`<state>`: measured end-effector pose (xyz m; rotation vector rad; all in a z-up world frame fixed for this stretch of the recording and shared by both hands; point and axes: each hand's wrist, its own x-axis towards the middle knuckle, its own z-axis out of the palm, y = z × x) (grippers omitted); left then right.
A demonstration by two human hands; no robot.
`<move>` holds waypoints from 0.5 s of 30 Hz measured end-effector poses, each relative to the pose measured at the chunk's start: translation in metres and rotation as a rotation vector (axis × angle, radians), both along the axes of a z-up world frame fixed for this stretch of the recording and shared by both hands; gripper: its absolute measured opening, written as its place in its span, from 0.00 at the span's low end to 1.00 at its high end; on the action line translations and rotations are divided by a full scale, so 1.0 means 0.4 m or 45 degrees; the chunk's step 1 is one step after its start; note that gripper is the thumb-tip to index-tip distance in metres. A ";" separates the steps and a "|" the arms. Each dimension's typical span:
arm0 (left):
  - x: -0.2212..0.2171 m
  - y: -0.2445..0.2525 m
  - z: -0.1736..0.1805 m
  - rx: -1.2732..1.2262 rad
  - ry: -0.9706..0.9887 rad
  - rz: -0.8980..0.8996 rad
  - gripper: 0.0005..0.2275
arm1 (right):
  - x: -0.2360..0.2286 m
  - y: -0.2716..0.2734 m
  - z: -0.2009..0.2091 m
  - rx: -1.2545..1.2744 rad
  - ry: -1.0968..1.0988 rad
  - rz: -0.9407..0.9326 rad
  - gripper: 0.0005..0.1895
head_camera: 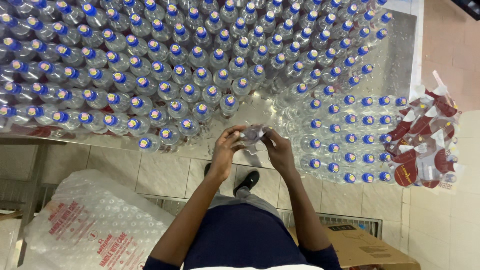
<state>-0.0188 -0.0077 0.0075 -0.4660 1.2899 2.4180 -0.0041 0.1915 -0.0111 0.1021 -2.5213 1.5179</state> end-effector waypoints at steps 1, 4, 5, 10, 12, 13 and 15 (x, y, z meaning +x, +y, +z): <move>0.011 -0.005 -0.014 -0.002 0.000 0.000 0.13 | -0.001 -0.002 0.003 -0.002 0.000 0.000 0.10; 0.050 -0.010 -0.041 -0.477 0.284 -0.041 0.17 | 0.008 -0.003 0.014 -0.023 -0.108 0.091 0.14; 0.057 -0.005 -0.038 -0.521 0.394 -0.114 0.22 | 0.014 -0.001 0.021 -0.045 -0.182 0.163 0.21; 0.074 0.011 -0.032 -0.667 0.572 -0.322 0.31 | 0.020 -0.046 0.130 -0.236 -0.336 0.336 0.52; 0.087 0.014 -0.090 -0.771 0.628 -0.280 0.32 | 0.029 -0.066 0.125 -0.241 -0.343 0.327 0.57; 0.080 0.009 -0.104 -0.772 0.627 -0.283 0.32 | 0.026 -0.078 0.088 -0.244 -0.344 0.325 0.57; 0.075 -0.003 -0.133 -0.732 0.595 -0.253 0.28 | 0.031 -0.105 0.015 -0.072 -0.226 0.067 0.57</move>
